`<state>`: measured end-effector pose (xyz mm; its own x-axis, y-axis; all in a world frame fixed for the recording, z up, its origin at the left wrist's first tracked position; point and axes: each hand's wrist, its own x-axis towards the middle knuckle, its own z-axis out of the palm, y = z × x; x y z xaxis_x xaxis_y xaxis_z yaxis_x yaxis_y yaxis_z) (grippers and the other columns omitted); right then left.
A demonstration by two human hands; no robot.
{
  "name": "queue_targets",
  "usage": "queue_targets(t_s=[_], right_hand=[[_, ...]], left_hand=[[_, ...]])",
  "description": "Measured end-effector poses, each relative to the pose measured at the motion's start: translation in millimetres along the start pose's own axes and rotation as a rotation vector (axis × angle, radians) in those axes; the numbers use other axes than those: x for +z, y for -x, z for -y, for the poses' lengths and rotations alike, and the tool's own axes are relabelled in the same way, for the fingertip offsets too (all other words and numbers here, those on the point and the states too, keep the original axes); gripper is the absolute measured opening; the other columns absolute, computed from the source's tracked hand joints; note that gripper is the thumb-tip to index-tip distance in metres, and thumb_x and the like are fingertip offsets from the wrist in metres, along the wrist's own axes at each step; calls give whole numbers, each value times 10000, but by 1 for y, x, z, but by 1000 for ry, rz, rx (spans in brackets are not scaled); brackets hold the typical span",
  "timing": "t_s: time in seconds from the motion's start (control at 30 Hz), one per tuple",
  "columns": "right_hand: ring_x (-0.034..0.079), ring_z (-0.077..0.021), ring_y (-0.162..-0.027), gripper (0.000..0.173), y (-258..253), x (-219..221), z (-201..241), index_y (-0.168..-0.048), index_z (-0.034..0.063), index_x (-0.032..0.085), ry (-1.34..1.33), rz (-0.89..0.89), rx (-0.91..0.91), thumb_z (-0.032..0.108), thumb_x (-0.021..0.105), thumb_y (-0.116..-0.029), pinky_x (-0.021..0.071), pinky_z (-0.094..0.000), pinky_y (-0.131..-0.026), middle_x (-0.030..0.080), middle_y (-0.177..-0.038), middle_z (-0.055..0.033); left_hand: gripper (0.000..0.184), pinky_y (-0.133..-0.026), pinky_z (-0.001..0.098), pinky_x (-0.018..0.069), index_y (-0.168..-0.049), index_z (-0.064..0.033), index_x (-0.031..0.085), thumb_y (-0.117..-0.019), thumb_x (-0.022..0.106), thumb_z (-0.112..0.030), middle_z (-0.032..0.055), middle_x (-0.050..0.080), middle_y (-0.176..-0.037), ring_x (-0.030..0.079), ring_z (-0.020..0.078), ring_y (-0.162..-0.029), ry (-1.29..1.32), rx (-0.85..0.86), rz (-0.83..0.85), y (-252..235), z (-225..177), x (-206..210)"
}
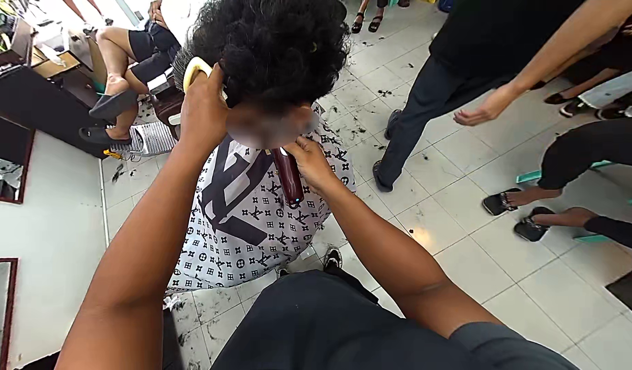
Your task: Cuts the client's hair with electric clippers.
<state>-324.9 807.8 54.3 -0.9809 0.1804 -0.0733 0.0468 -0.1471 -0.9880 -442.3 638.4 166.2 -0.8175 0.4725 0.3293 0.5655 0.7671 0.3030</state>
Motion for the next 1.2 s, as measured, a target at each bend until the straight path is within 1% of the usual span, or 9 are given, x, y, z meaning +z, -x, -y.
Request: queue_targets(t_s=[0.2, 0.3, 0.37, 0.4, 0.47, 0.57, 0.7, 0.87, 1.2], right_hand=[[669, -138, -761, 363, -1, -4, -2, -1099, 2, 627, 25, -20, -27, 341, 498, -1084, 578, -327, -725, 665, -863, -85], [672, -125, -864, 463, 17, -15, -8, -1329, 38, 561, 7, 132, -29, 410, 430, -1087, 589, -329, -786, 672, -1036, -85], [652, -112, -761, 512, 40, -25, -12, -1376, 91, 528, -12, 252, 92, 427, 572, -992, 586, -303, -689, 665, -999, -63], [646, -115, -700, 479, 47, -25, -14, -1337, 75, 534, -33, 274, 133, 304, 654, -934, 584, -289, -652, 662, -932, -63], [641, -125, -666, 493, 59, -17, -11, -1304, 35, 536, 9, 256, 129, 80, 753, -863, 584, -279, -632, 658, -894, -83], [692, -177, -843, 608, 69, 1, 15, -1337, 71, 546, 387, 243, -62, 203, 860, -833, 594, -383, -740, 697, -1016, -114], [692, -262, -1013, 710, 76, 21, 44, -1481, 69, 464, 754, 283, -275, 350, 784, -913, 578, -482, -862, 681, -1188, -146], [695, -300, -1000, 732, 80, 33, 55, -1502, 67, 447, 932, 298, -275, 359, 777, -918, 578, -502, -833, 683, -1180, -152], [688, -268, -884, 563, 88, 38, 62, -1300, 61, 534, 936, 299, -220, 400, 772, -918, 575, -465, -729, 663, -1019, -123]], left_hand=[[816, -1028, 644, 426, -1420, -33, 538, -774, 888, -389, 303, 604, -1251, 571, 476, -1215, -10, -19, 10, 1, -2, -1], [769, -1021, 620, 455, -1430, 4, 540, -846, 828, -405, 298, 649, -1226, 625, 450, -1164, 97, 29, -67, 13, -1, -13], [535, -766, 408, 591, -1404, -28, 546, -1026, 598, -402, 131, 718, -1086, 711, 218, -883, 316, 1, -134, 32, 3, -28], [441, -587, 296, 575, -1337, -60, 550, -1088, 436, -406, 30, 706, -968, 681, 109, -715, 477, -28, -145, 41, 7, -31], [517, -440, 232, 551, -1218, -109, 546, -1112, 199, -478, -51, 712, -819, 676, 60, -583, 771, -124, -12, 61, 10, -31], [635, -447, 263, 564, -1193, -94, 594, -1101, 118, -504, -5, 735, -785, 692, 103, -576, 866, -251, 272, 84, 2, -26], [694, -496, 328, 605, -1124, -108, 637, -1089, 103, -551, 48, 703, -812, 707, 154, -617, 841, -366, 451, 90, -7, -22], [731, -611, 404, 602, -1086, -138, 674, -1071, 110, -603, 65, 700, -921, 712, 191, -788, 672, -361, 434, 91, -14, -22], [681, -555, 333, 575, -1028, -105, 692, -1100, 169, -534, 53, 682, -790, 680, 140, -651, 633, -331, 418, 94, -25, -14]])
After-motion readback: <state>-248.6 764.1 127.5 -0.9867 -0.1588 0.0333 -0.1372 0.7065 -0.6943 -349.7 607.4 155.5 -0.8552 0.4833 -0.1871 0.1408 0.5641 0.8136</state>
